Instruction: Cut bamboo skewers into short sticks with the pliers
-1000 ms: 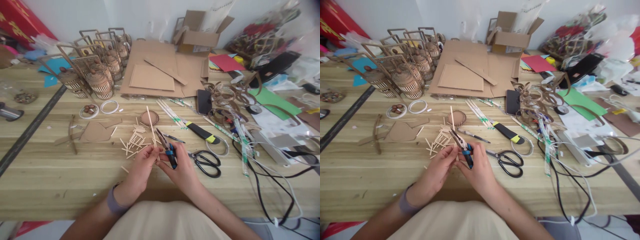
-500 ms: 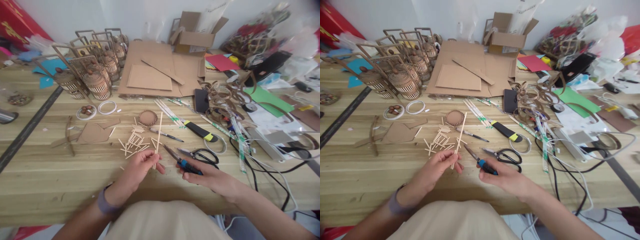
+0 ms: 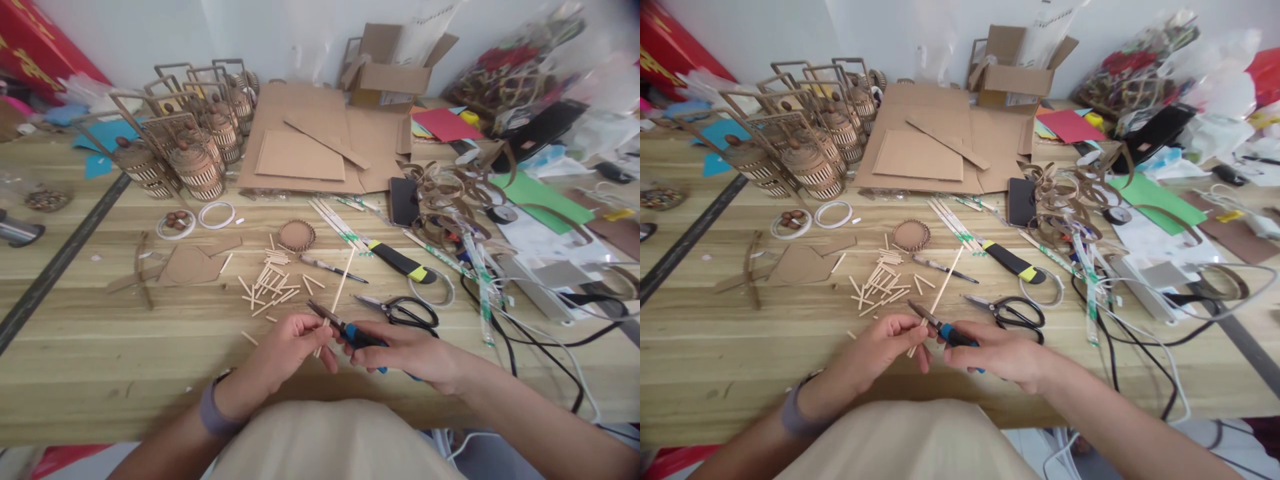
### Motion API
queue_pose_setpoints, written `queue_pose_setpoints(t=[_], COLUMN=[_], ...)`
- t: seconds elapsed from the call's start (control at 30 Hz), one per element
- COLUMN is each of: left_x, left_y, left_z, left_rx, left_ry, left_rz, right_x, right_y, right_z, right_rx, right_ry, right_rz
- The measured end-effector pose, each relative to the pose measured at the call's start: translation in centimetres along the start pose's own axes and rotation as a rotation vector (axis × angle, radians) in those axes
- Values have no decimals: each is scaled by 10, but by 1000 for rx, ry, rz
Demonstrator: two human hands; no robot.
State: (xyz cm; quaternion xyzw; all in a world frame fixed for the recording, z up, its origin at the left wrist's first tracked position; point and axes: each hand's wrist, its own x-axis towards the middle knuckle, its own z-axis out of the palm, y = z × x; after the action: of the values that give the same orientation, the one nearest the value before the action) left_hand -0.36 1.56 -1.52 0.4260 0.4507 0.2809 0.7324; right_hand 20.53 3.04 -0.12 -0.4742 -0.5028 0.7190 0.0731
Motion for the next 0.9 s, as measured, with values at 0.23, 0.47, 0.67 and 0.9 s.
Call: queue_pose_setpoints(t=[0.23,0.47,0.67,0.9], left_x=[1,1,0,1], left_y=[-3,-5,-4,-4], left_z=[-1,-3,-2,-2], left_rx=[25,49,44,39], left_ry=[-36,-49,-63,-51], left_rz=[-6,-16,-18,-43], right_x=[0,0,-2,2], right_y=[1,-7,-11,-10], right_z=[0,0,1,3], right_rx=[32,-1,-1,-95], right_ry=[-27,-70,-90,-58], right_rz=[49,71,55,8])
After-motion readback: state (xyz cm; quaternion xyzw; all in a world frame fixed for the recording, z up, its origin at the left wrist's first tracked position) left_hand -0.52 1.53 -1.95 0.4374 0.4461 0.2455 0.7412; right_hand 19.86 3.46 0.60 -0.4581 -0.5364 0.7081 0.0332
